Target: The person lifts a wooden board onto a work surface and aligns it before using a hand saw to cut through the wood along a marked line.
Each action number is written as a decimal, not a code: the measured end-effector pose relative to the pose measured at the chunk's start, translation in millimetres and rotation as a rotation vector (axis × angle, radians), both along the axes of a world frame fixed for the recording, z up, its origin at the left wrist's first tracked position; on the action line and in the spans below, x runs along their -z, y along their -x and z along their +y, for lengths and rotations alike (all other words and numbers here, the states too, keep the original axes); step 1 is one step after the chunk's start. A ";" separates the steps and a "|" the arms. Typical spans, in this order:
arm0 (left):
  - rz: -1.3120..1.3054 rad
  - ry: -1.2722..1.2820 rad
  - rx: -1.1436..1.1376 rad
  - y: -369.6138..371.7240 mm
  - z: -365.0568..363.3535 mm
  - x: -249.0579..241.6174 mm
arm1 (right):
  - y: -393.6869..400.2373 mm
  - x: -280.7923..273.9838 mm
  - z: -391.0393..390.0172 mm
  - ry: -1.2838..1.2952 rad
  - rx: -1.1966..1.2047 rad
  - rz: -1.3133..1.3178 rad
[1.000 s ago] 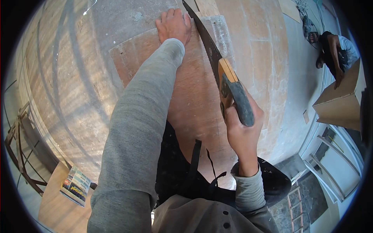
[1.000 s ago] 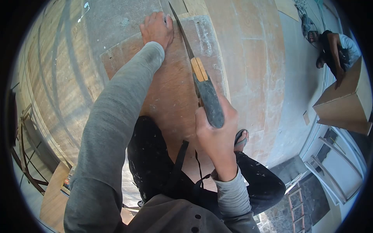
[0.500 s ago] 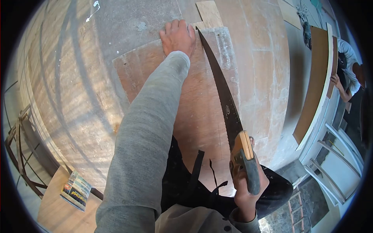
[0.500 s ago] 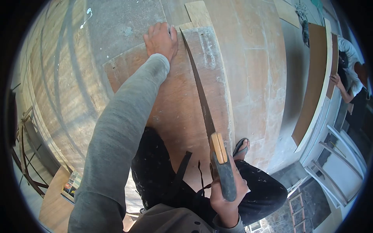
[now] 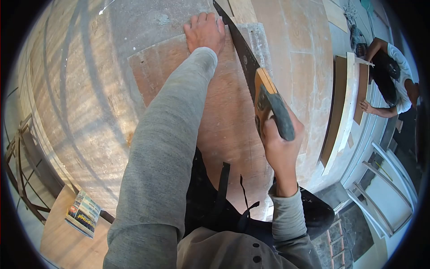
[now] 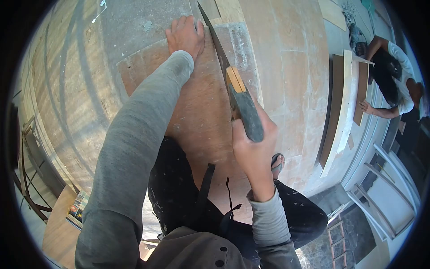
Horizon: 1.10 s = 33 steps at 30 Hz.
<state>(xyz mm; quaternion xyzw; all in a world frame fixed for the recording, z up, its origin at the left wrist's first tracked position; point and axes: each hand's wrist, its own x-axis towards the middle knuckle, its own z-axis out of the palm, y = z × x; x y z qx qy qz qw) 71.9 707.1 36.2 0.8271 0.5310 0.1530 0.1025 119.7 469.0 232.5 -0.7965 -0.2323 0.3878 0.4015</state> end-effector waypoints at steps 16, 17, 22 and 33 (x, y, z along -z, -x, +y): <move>0.071 0.007 0.022 0.4 -2.5 7.9 | 41.7 -70.8 -85.6 0.130 0.006 -0.172; 0.075 -0.004 0.019 1.9 -2.5 9.1 | 47.8 -86.5 -95.7 0.122 0.085 -0.135; 0.038 0.054 0.025 -0.5 0.4 0.9 | 9.1 -2.3 -16.2 0.016 -0.074 -0.084; -0.013 0.046 0.011 1.7 4.6 1.9 | 2.9 12.5 -9.5 0.008 -0.003 -0.025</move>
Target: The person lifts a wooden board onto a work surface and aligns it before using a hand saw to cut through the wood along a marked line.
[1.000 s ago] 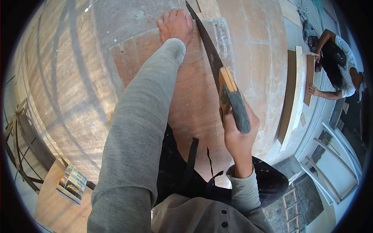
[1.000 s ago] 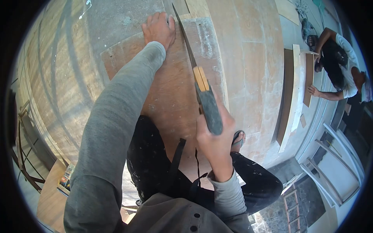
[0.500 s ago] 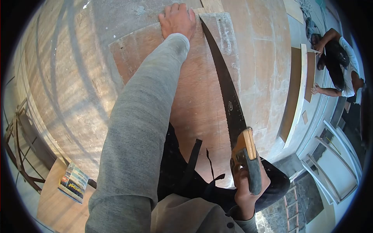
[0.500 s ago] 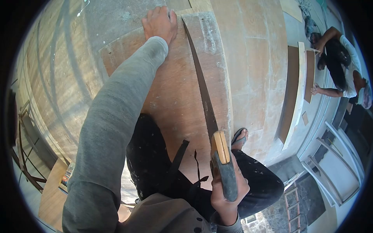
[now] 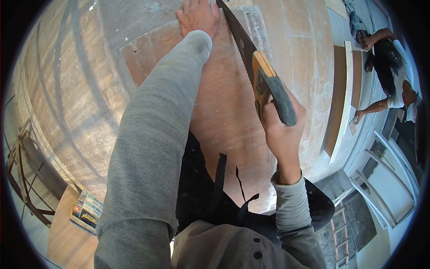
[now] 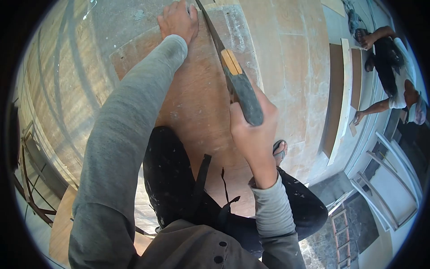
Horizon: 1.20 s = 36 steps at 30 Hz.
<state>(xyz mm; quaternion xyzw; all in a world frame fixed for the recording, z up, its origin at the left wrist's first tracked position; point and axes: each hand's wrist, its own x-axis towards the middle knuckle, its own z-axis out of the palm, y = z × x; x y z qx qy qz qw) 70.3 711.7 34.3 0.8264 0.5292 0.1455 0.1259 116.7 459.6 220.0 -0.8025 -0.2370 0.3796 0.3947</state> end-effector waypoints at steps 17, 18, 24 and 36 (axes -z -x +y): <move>0.058 -0.100 -0.002 1.2 -5.0 14.8 | 30.6 -60.0 -73.2 0.005 -0.126 -0.377; 0.076 -0.087 -0.004 5.4 -3.2 15.0 | 28.2 -64.8 -68.1 0.062 -0.055 -0.203; 0.011 0.071 0.002 -0.3 -12.1 -3.8 | 8.8 -13.2 -25.1 0.077 0.079 0.067; -0.051 0.015 -0.013 -2.6 -7.3 -4.1 | 19.5 -37.6 -52.4 0.098 -0.005 -0.109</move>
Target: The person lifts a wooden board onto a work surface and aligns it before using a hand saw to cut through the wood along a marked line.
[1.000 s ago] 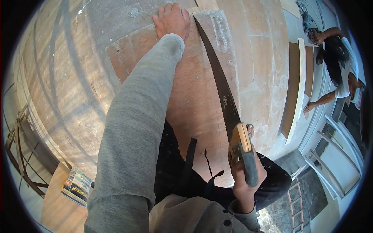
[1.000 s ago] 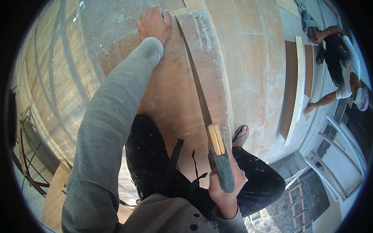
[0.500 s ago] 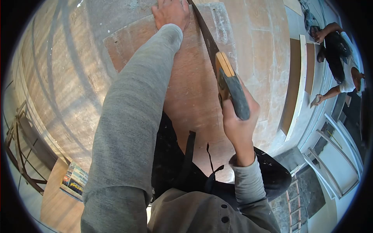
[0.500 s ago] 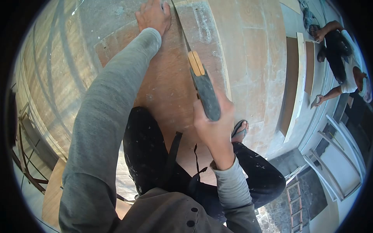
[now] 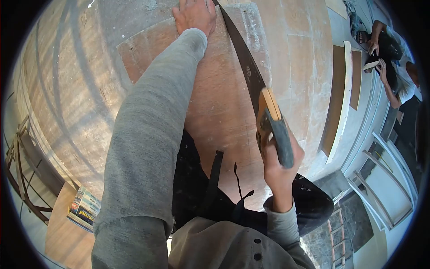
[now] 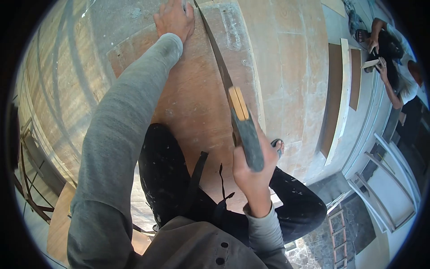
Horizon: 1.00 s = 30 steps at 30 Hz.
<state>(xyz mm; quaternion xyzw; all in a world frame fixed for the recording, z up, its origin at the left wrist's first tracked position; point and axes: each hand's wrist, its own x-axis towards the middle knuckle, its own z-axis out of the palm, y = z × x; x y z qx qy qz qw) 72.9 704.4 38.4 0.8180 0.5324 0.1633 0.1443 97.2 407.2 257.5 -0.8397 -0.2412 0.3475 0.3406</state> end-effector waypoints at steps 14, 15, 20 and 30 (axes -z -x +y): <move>0.047 0.023 0.012 0.5 -0.5 -4.4 | 22.9 -41.5 -24.1 0.050 0.108 -0.008; 0.056 0.044 0.027 3.3 -4.9 -0.7 | 18.5 -30.6 -15.4 0.055 0.084 0.049; 0.006 0.013 0.009 2.3 -0.8 -3.2 | -8.7 36.6 53.8 -0.051 -0.013 0.131; 0.031 0.049 0.023 7.3 1.2 -2.0 | -10.3 51.4 72.2 -0.160 0.036 0.081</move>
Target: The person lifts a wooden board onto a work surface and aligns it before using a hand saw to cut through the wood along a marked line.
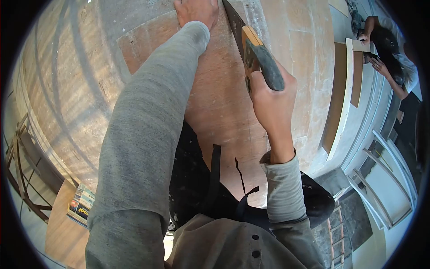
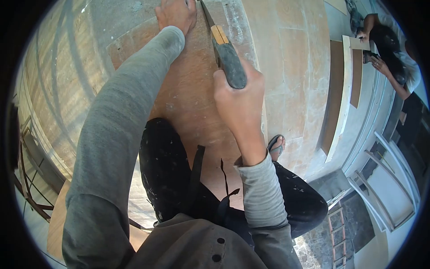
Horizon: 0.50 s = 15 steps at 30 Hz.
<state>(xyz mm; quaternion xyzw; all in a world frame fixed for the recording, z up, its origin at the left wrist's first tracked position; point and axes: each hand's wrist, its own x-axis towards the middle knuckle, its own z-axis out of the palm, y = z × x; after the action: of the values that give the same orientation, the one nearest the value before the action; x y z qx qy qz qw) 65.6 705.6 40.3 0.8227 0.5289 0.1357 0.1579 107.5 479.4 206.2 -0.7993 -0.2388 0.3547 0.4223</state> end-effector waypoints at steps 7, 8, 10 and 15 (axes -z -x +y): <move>0.013 -0.098 -0.022 -7.3 2.5 4.8 | 27.5 -78.8 -75.1 0.220 -0.022 -0.031; 0.005 -0.069 -0.012 -6.8 -2.8 3.3 | 13.0 -57.5 -48.6 0.188 -0.026 0.031; -0.036 -0.054 -0.013 -6.5 -3.9 4.1 | -18.0 -5.2 -0.4 0.064 -0.097 -0.014; 0.047 -0.096 -0.035 -6.8 5.3 5.1 | 47.0 -78.0 -77.8 0.217 -0.063 -0.301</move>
<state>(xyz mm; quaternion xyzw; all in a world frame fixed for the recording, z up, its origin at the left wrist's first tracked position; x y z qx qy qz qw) 72.4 710.9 35.3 0.8231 0.5396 0.1440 0.1033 60.5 401.6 284.2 -0.8764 -0.2844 0.2677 0.2817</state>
